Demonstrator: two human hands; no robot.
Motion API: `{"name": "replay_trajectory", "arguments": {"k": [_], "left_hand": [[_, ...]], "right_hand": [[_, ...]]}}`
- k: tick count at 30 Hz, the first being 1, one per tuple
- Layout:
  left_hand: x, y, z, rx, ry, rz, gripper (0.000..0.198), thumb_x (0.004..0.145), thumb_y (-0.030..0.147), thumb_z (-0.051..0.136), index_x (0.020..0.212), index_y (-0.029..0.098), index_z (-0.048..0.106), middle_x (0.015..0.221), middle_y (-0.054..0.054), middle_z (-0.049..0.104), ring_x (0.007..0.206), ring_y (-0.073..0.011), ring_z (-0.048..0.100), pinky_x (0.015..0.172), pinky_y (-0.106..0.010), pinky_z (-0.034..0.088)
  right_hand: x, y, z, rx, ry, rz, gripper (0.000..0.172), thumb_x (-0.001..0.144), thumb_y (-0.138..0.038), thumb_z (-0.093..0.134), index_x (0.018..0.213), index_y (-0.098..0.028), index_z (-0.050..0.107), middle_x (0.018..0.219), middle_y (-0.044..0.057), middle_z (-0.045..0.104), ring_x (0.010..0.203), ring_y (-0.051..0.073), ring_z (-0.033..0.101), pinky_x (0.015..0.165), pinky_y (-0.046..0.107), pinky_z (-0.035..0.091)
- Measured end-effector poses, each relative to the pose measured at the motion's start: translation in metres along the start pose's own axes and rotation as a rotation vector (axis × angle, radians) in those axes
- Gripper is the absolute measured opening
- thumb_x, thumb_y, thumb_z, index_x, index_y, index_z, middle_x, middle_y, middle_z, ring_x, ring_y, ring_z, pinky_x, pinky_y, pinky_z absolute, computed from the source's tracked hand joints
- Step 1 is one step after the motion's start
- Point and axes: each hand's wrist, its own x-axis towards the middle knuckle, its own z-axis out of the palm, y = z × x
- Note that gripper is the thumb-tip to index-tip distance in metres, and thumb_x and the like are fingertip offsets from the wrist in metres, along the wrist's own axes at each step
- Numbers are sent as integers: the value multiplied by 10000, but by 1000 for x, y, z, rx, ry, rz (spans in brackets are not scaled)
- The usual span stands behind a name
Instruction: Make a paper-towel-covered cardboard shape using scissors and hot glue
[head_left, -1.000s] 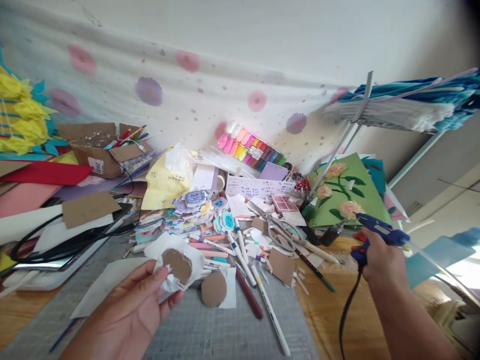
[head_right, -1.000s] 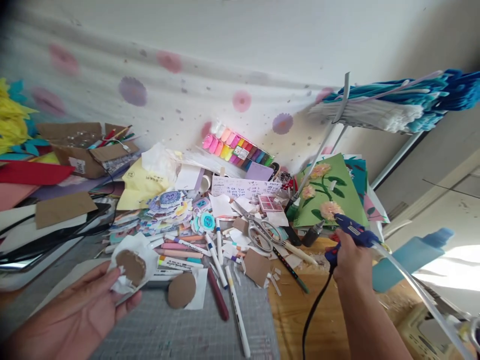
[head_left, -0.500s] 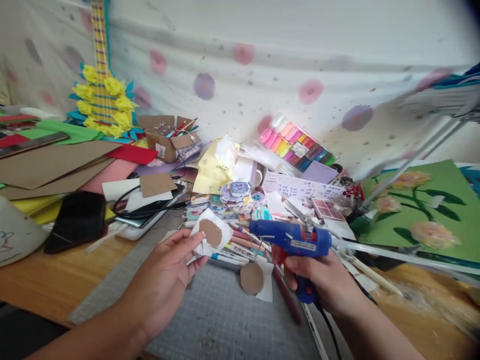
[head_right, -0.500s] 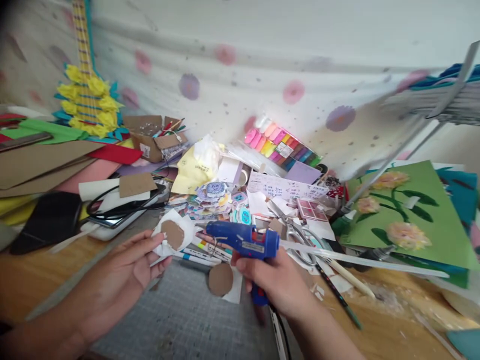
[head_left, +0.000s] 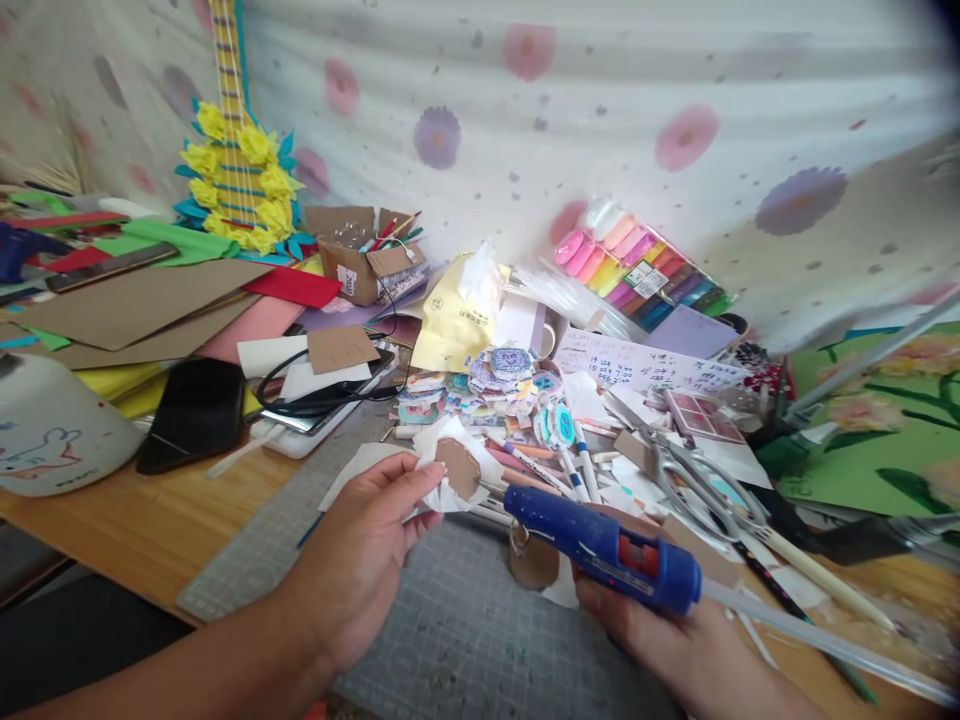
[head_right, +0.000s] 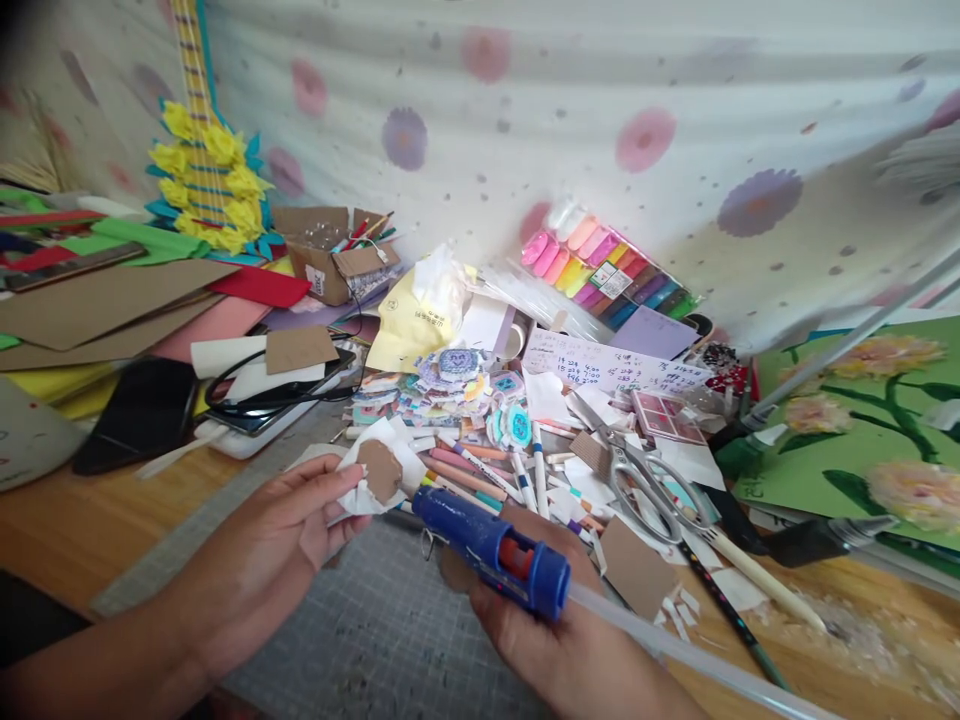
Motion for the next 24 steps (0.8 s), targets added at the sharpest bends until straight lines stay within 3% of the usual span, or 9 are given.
{"name": "replay_trajectory", "arguments": {"k": [4, 14, 21, 24], "left_hand": [[0, -1, 1, -15, 16, 4, 111, 692, 267, 743, 711, 207, 652, 758, 17, 646, 757, -124, 564, 656, -228, 454], [0, 0, 2, -36, 31, 19, 121, 708, 254, 736, 686, 204, 628, 733, 47, 637, 718, -97, 558, 661, -220, 460], [0, 1, 2, -48, 26, 16, 118, 679, 251, 759, 701, 196, 656, 776, 29, 665, 722, -107, 585, 642, -227, 465], [1, 0, 2, -42, 32, 5, 119, 680, 245, 758, 682, 199, 648, 787, 28, 681, 721, -106, 591, 640, -225, 462]], "right_hand": [[2, -4, 2, -36, 56, -30, 123, 778, -232, 575, 865, -230, 662, 800, 58, 723, 707, 219, 672, 608, 270, 545], [2, -12, 5, -52, 39, -10, 110, 666, -154, 561, 692, -240, 625, 578, 2, 615, 482, 160, 543, 451, 242, 439], [1, -10, 2, -55, 96, -38, 103, 706, -161, 579, 689, -240, 643, 604, 11, 646, 554, 174, 603, 526, 233, 507], [-1, -6, -1, 9, 92, -23, 107, 740, -198, 587, 788, -237, 675, 703, 28, 686, 622, 189, 631, 589, 259, 530]]}}
